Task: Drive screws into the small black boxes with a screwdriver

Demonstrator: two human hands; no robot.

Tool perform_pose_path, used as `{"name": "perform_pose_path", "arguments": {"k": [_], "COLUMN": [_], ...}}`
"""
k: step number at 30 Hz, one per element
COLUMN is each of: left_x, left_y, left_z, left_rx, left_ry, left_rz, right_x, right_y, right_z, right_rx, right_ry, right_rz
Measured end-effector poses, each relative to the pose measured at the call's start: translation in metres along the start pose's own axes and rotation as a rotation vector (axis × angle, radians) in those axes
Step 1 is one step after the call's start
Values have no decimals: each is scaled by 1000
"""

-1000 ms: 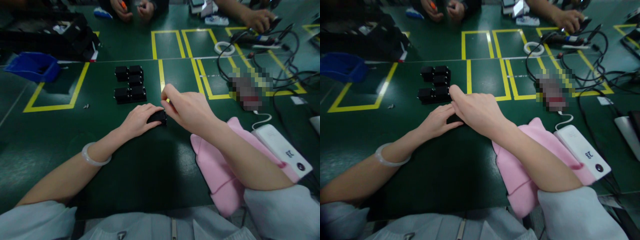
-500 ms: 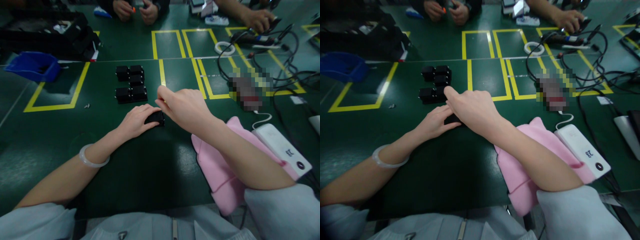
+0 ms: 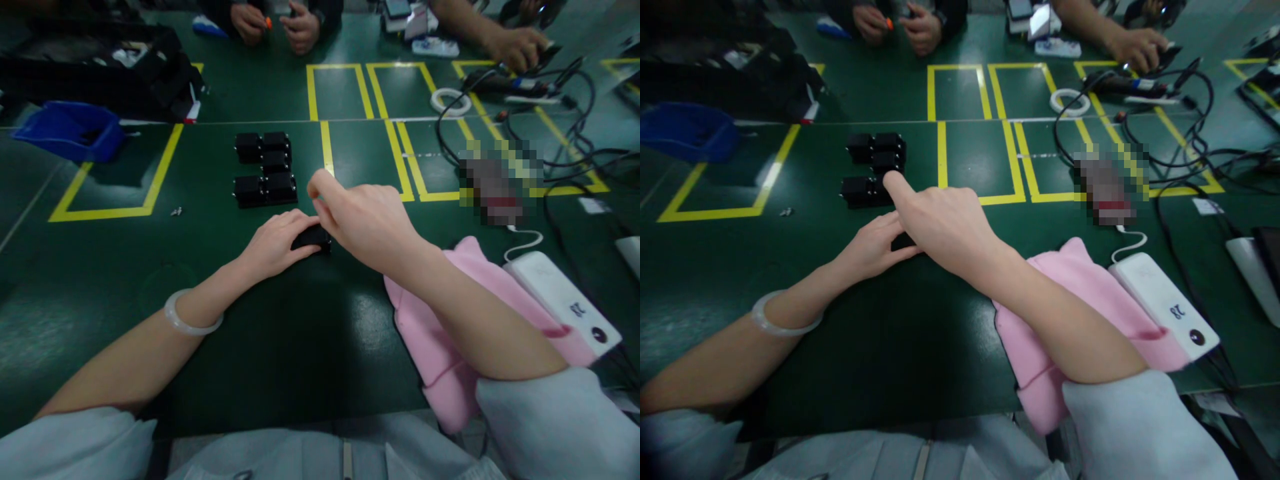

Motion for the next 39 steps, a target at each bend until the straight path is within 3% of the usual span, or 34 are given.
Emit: {"name": "perform_pose_path", "arguments": {"k": [16, 39], "left_x": [-1, 0], "left_y": [-1, -1], "left_z": [2, 3], "left_rx": [8, -1], "left_ry": [-1, -16], "left_rz": [23, 14], "right_x": [0, 0], "right_y": [-1, -1], "right_z": [9, 14], "right_rx": [-9, 18], "right_ry": [119, 65], "right_rz": [-47, -65]}}
Point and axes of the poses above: each hand's wrist, its own y-axis towards the middle knuckle, its own x-axis out of the palm, z = x × y, the point moved 7 cm from there along y, towards the middle knuckle, and after that the axes turned 9 degrees about -z, right-handed, at the moved point
